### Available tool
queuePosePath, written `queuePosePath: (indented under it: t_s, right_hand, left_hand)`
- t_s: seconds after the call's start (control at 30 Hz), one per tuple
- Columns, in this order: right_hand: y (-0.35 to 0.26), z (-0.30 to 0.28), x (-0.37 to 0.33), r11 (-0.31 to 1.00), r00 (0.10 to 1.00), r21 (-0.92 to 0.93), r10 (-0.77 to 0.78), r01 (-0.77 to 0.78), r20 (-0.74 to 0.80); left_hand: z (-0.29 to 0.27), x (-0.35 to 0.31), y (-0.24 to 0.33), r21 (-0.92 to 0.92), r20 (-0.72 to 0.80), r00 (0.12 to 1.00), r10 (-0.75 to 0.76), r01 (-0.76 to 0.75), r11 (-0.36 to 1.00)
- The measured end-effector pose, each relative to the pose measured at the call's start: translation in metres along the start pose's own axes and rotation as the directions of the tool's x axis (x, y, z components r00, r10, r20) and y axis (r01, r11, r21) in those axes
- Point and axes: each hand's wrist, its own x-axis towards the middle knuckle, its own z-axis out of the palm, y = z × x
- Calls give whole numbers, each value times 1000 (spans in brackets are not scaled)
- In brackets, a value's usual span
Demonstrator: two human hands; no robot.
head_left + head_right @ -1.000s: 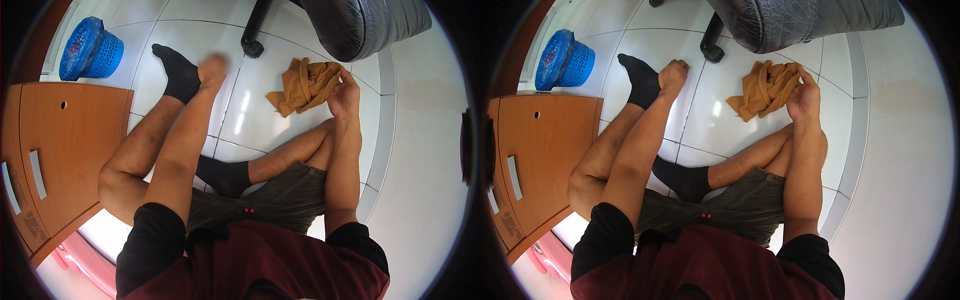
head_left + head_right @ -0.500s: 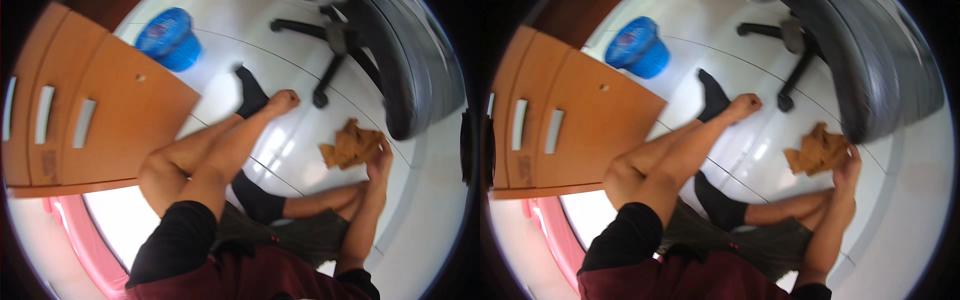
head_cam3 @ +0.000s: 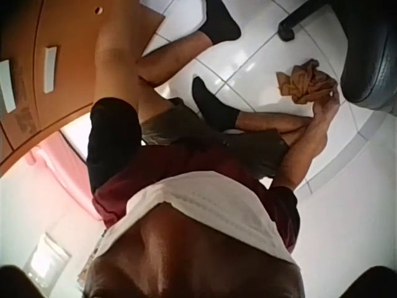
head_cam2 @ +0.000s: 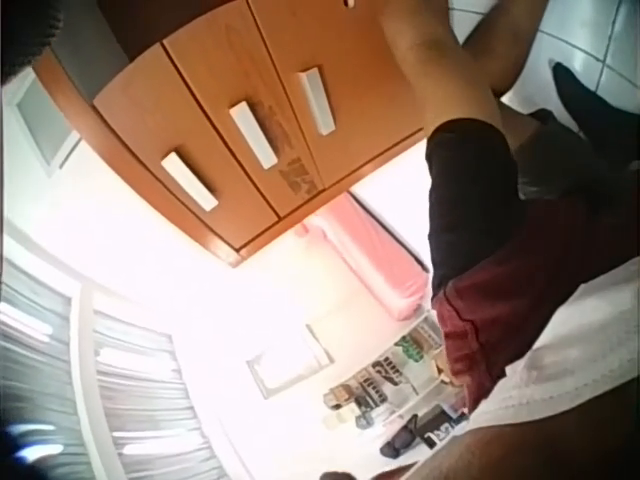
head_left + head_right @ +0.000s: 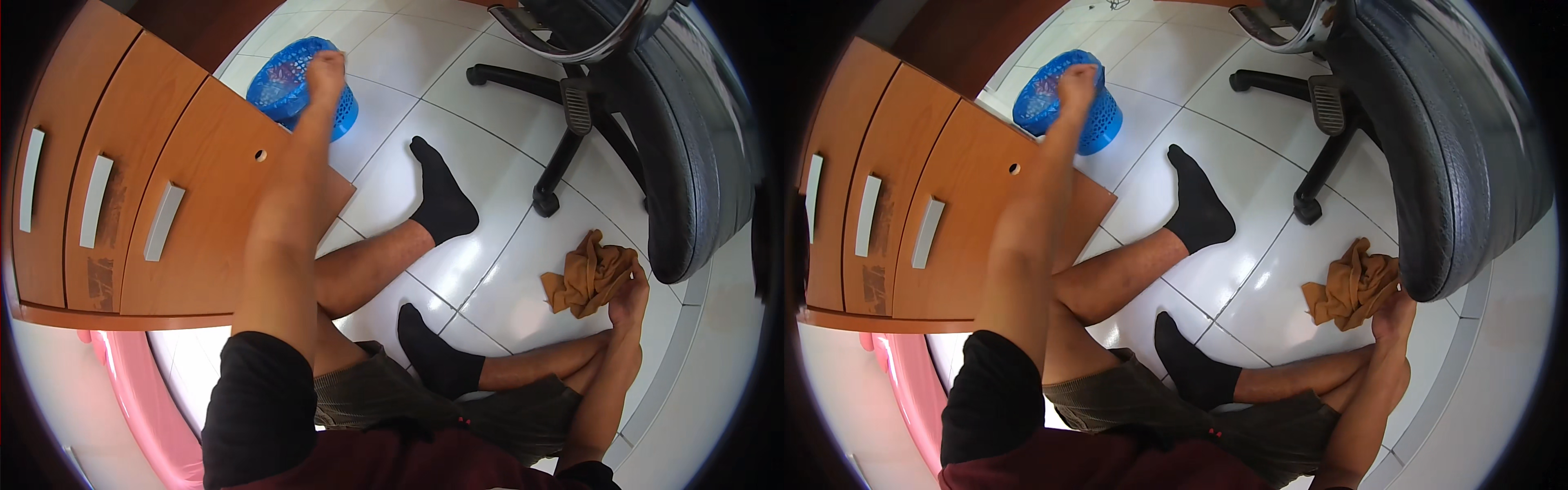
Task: Cleaning the exterior of a wooden cabinet and the legs/wheels of an office chair using a cloth.
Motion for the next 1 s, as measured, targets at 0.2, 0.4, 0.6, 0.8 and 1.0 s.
queuePosePath:
  t_s: [0.2, 0.4, 0.6, 0.8, 1.0]
  right_hand:
    - [4, 9, 1, 1000, 1000, 4, 11, -11, -25]
    - [4, 22, -4, 999, 998, -40, 34, -36, -47]
    - [5, 30, 6, 991, 995, -99, 84, -88, -44]
    - [-3, 19, 3, 991, 997, -115, 65, -68, -32]
    - [4, 29, 10, 989, 997, -119, 83, -82, 3]
  left_hand:
    - [-40, 53, -33, 316, -211, 961, -178, 239, 918]
    - [-31, 71, -32, 357, -250, 898, -361, 432, 828]
    - [-38, 116, -100, 785, 102, 842, -530, 259, 563]
    - [-25, 65, -12, 794, -66, 867, -494, 346, 500]
    - [-41, 132, -137, 862, -79, 868, -490, 306, 404]
